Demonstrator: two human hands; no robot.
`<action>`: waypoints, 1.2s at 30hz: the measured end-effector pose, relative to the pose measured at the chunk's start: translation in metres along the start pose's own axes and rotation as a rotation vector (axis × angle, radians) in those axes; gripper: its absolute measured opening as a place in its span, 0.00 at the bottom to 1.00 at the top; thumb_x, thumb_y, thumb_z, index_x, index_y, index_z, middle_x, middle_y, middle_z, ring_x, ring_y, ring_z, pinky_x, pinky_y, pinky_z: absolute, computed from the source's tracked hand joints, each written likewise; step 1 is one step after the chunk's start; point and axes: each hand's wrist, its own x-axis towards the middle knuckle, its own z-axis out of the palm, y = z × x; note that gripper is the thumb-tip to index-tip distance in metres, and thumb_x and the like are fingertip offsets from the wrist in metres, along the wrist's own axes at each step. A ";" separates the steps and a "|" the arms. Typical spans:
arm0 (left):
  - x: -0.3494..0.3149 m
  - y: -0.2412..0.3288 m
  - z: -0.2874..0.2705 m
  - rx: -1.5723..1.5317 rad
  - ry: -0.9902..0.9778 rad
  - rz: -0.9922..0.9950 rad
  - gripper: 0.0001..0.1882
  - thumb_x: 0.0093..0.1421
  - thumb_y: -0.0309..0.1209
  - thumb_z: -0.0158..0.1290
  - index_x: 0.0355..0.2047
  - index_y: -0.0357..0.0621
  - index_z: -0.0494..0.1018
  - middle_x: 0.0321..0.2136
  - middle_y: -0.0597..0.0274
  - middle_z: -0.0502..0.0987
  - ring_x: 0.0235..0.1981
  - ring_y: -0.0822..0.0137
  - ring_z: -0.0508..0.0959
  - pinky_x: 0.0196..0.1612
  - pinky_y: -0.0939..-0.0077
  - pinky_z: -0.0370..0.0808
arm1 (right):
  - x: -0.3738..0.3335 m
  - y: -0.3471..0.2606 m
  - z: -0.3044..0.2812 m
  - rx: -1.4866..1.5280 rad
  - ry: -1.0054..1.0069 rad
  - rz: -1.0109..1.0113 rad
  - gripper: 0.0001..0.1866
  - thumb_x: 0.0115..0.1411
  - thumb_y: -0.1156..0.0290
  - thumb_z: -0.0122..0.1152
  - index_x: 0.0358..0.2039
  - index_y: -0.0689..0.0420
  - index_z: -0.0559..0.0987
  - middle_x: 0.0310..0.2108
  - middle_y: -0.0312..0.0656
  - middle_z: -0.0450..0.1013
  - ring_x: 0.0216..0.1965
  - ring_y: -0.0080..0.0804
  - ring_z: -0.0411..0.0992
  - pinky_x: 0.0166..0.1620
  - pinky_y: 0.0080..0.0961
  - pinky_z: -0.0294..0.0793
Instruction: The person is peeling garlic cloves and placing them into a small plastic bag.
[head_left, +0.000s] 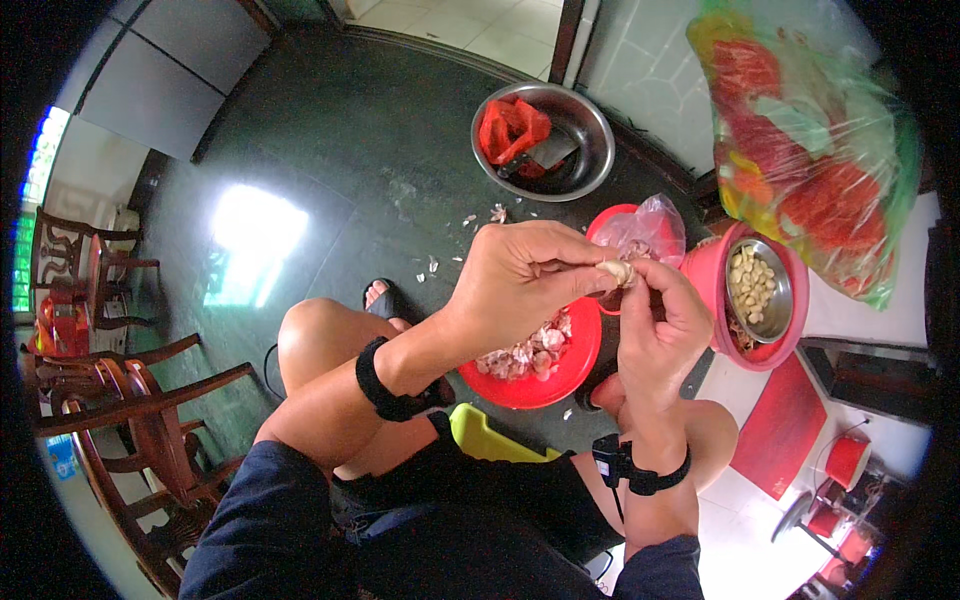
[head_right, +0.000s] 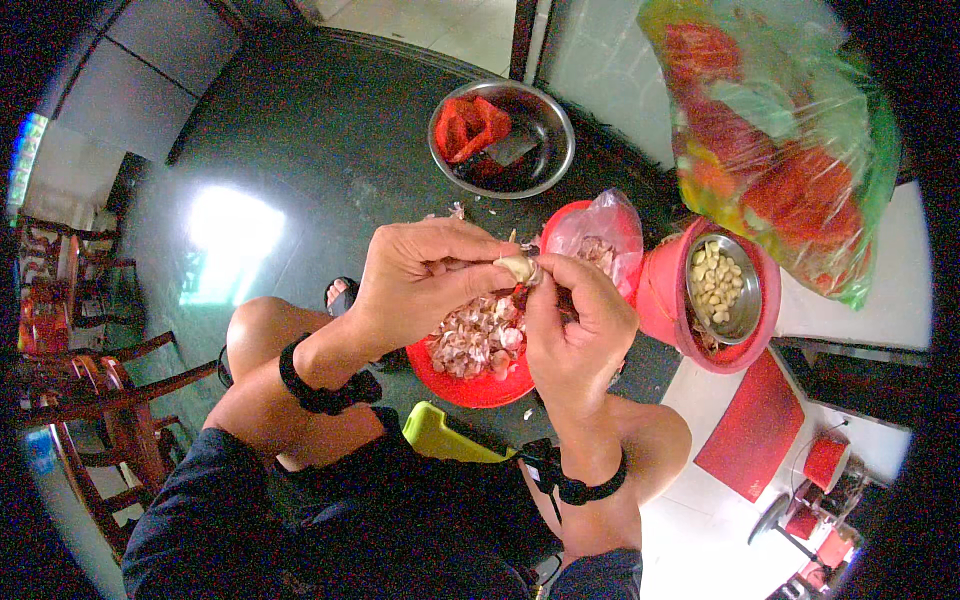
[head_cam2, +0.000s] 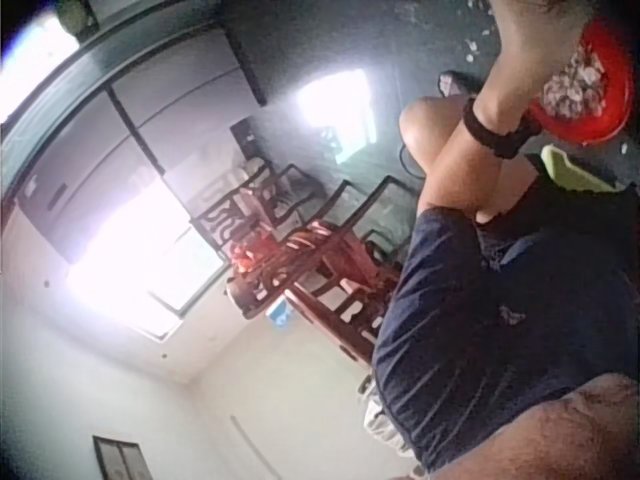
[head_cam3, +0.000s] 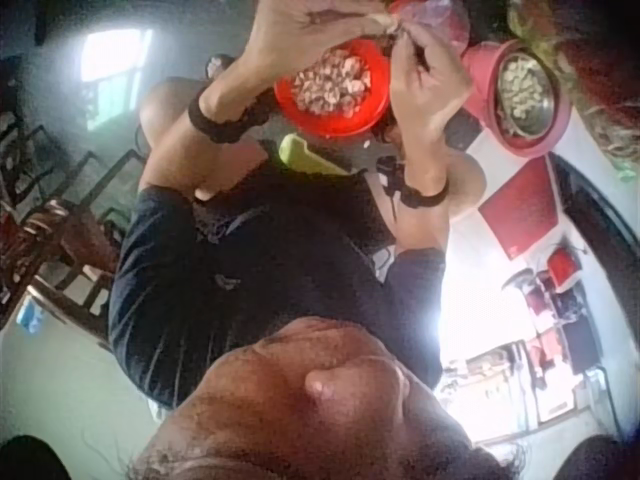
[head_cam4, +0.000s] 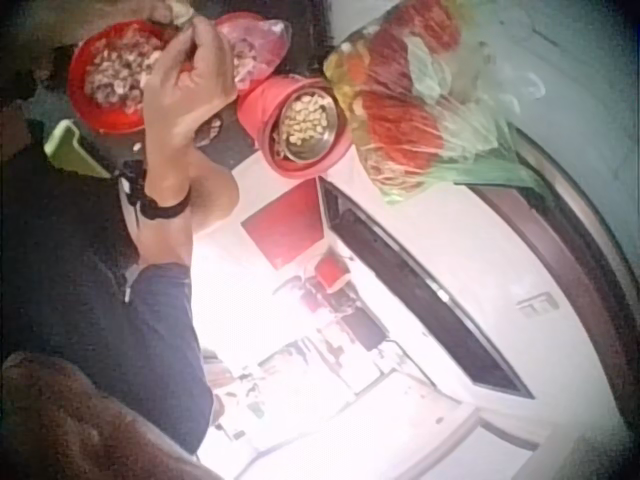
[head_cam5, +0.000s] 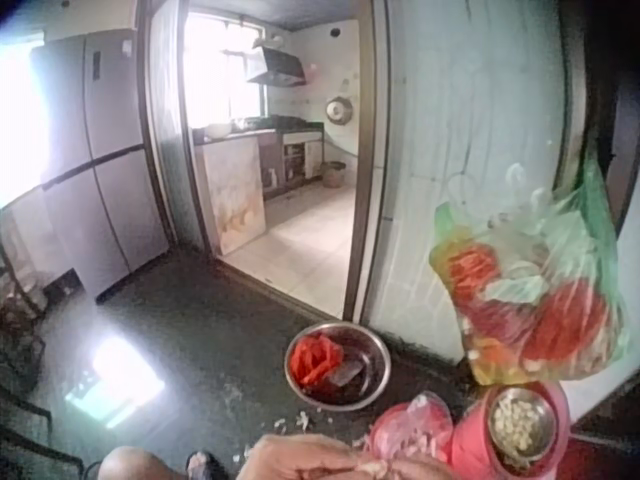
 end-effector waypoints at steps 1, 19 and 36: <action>0.000 0.003 0.000 0.047 0.013 -0.018 0.10 0.59 0.20 0.65 0.42 0.35 0.83 0.38 0.55 0.85 0.38 0.69 0.84 0.41 0.78 0.81 | -0.001 -0.001 0.002 0.060 0.029 0.036 0.07 0.60 0.85 0.60 0.38 0.65 0.82 0.31 0.44 0.80 0.31 0.28 0.79 0.37 0.24 0.77; 0.006 -0.005 -0.007 -0.271 0.044 -0.142 0.16 0.59 0.16 0.63 0.48 0.33 0.77 0.44 0.51 0.83 0.46 0.66 0.83 0.51 0.71 0.83 | 0.006 -0.007 0.019 0.243 0.079 0.104 0.02 0.62 0.81 0.64 0.35 0.65 0.82 0.29 0.41 0.77 0.32 0.25 0.74 0.38 0.22 0.74; 0.003 0.004 -0.007 0.174 0.017 0.045 0.27 0.60 0.13 0.58 0.60 0.39 0.71 0.45 0.53 0.83 0.45 0.66 0.84 0.48 0.72 0.82 | 0.007 0.002 0.015 0.227 -0.082 0.031 0.04 0.64 0.81 0.62 0.40 0.62 0.78 0.38 0.37 0.75 0.40 0.23 0.72 0.44 0.18 0.71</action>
